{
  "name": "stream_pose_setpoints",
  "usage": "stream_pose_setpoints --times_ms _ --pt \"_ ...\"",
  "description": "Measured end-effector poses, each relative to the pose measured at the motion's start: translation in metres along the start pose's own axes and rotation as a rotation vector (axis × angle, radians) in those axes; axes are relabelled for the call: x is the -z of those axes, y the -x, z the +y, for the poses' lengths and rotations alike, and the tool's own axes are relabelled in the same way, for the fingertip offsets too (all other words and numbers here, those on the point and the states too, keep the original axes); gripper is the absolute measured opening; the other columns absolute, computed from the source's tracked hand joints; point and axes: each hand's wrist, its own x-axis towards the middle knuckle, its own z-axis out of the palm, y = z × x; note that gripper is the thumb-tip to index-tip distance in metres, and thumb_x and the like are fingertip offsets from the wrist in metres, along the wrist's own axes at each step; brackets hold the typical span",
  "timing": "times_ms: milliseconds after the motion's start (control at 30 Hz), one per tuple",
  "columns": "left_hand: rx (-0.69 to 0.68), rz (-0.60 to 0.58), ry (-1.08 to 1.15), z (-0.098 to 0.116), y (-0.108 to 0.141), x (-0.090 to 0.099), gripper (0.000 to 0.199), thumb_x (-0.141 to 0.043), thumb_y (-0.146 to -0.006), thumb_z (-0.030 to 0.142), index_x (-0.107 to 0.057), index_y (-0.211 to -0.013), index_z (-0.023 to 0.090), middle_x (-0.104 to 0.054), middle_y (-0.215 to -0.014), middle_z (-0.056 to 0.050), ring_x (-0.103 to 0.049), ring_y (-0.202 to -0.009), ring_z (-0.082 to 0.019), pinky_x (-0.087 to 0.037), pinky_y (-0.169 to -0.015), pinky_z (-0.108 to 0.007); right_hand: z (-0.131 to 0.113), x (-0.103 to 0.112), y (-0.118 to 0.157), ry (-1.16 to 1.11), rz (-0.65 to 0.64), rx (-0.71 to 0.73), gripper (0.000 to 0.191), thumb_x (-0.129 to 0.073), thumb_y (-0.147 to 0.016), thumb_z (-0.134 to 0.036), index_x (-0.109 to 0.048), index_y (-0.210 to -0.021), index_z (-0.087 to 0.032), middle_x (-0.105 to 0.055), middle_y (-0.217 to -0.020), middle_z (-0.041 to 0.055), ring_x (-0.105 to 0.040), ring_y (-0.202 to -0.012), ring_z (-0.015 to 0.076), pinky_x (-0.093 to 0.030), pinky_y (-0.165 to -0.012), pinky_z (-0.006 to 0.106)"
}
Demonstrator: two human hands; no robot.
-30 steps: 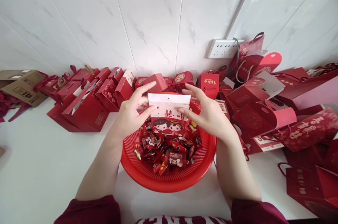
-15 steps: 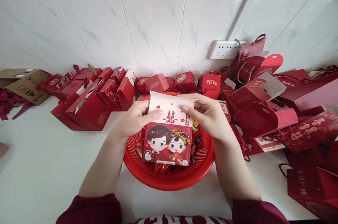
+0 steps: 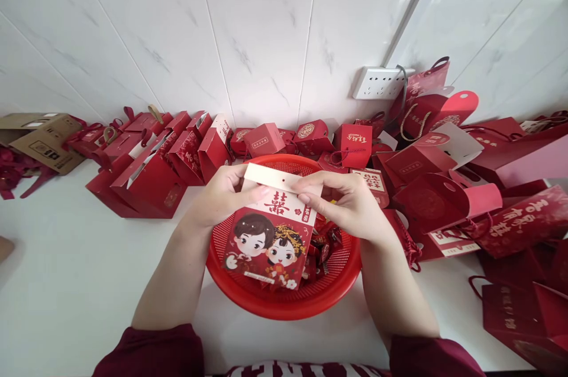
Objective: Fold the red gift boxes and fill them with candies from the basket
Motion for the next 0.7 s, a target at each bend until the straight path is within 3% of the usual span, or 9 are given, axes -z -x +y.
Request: stream_pose_setpoints --times_ms 167,333,533,700 --pt "-0.053 -0.032 -0.281 0.0009 -0.0024 0.0018 0.030 -0.084 -0.078 0.031 -0.075 -0.104 0.019 -0.077 -0.101 -0.005 -0.073 -0.087 -0.020 -0.059 -0.072 -0.026 -0.0054 -0.0019 -0.0015 0.128 -0.036 -0.001 0.019 -0.060 -0.097 -0.020 -0.077 -0.107 -0.022 -0.079 -0.113 0.0052 -0.074 -0.106 0.0190 -0.061 -0.094 0.036" --pt "-0.046 -0.041 -0.258 0.0031 -0.0005 -0.0017 0.024 -0.074 -0.089 0.040 -0.079 -0.102 0.019 -0.078 -0.094 -0.004 -0.072 -0.085 -0.020 -0.057 -0.072 -0.026 -0.0051 -0.0028 -0.0021 0.108 -0.072 0.008 0.020 -0.057 -0.100 -0.020 -0.075 -0.108 -0.022 -0.078 -0.113 0.0047 -0.072 -0.108 0.0189 -0.058 -0.097 0.037" --pt "-0.120 0.021 -0.420 0.0033 0.0001 -0.0063 0.021 -0.068 -0.093 0.036 -0.077 -0.090 0.018 -0.075 -0.085 -0.002 -0.068 -0.080 -0.016 -0.052 -0.070 -0.023 -0.0023 -0.0022 0.0018 0.208 -0.054 -0.053 0.012 -0.061 -0.098 -0.025 -0.059 -0.110 -0.023 -0.073 -0.103 0.0029 -0.068 -0.082 0.0137 -0.057 -0.072 0.027" --pt "-0.158 0.078 -0.438 0.0069 0.0052 -0.0040 0.023 -0.069 -0.092 0.038 -0.075 -0.085 0.017 -0.071 -0.080 -0.001 -0.063 -0.073 -0.014 -0.049 -0.064 -0.024 -0.0045 -0.0027 0.0062 0.158 0.014 -0.043 0.015 -0.063 -0.098 -0.029 -0.054 -0.109 -0.025 -0.071 -0.100 0.0020 -0.068 -0.081 0.0143 -0.056 -0.066 0.026"
